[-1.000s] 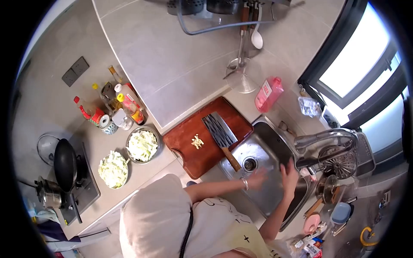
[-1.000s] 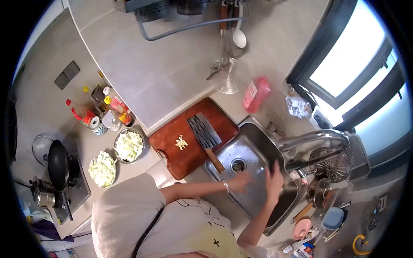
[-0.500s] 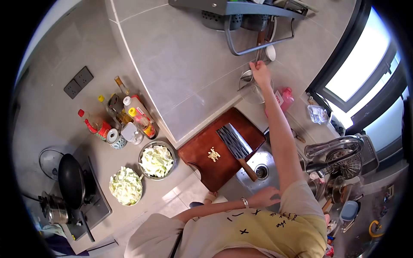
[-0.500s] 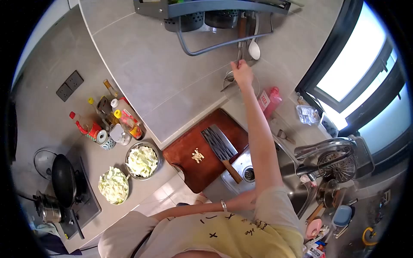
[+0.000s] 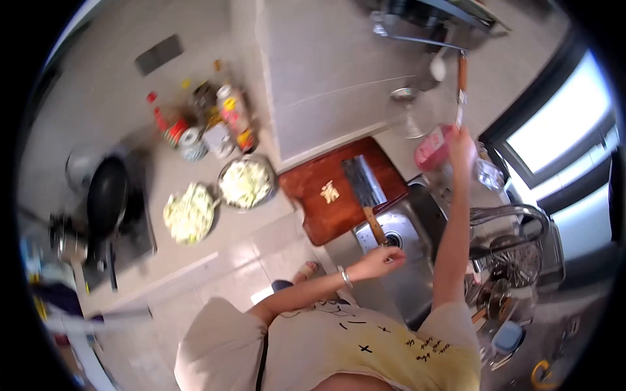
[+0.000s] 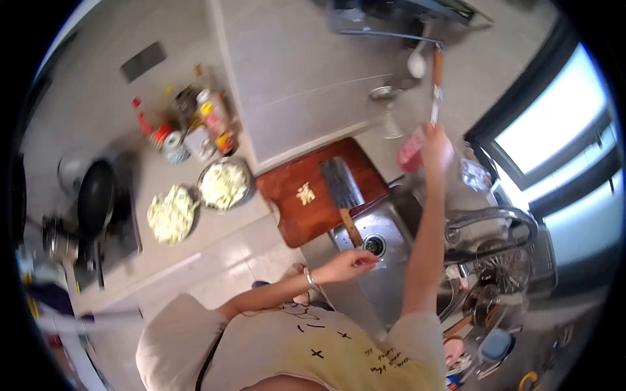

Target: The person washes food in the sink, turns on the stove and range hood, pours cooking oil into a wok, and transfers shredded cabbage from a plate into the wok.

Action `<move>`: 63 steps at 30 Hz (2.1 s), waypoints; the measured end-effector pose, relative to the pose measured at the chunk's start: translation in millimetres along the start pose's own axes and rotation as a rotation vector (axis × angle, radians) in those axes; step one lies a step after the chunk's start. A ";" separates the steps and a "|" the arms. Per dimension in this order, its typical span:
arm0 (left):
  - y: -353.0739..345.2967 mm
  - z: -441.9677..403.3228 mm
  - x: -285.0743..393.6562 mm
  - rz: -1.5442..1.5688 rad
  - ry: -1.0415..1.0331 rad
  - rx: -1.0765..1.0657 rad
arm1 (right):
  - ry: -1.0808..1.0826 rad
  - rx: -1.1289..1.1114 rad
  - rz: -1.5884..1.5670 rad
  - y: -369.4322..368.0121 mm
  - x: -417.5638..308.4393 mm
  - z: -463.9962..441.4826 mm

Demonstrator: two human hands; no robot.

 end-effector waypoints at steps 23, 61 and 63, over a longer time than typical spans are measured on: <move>66.7 299.4 130.5 0.363 0.050 0.312 | 1.402 -0.662 -0.152 80.2 -152.7 411.1; 430.3 673.6 167.8 1.083 -0.268 1.276 | -1.513 -2.833 -1.312 -90.6 -593.5 708.5; 423.8 678.2 182.8 1.021 -0.203 1.312 | -1.557 -2.800 -1.324 -89.8 -601.5 712.1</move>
Point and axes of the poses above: each hand's wrist, its own z-axis away from the middle knuckle, its own y-axis out of the back of the hand, x = y × z, the point moved 5 cm from there along -z, towards the middle knuckle, and after that the axes turned 14 degrees about -y, right-handed, at the moved point
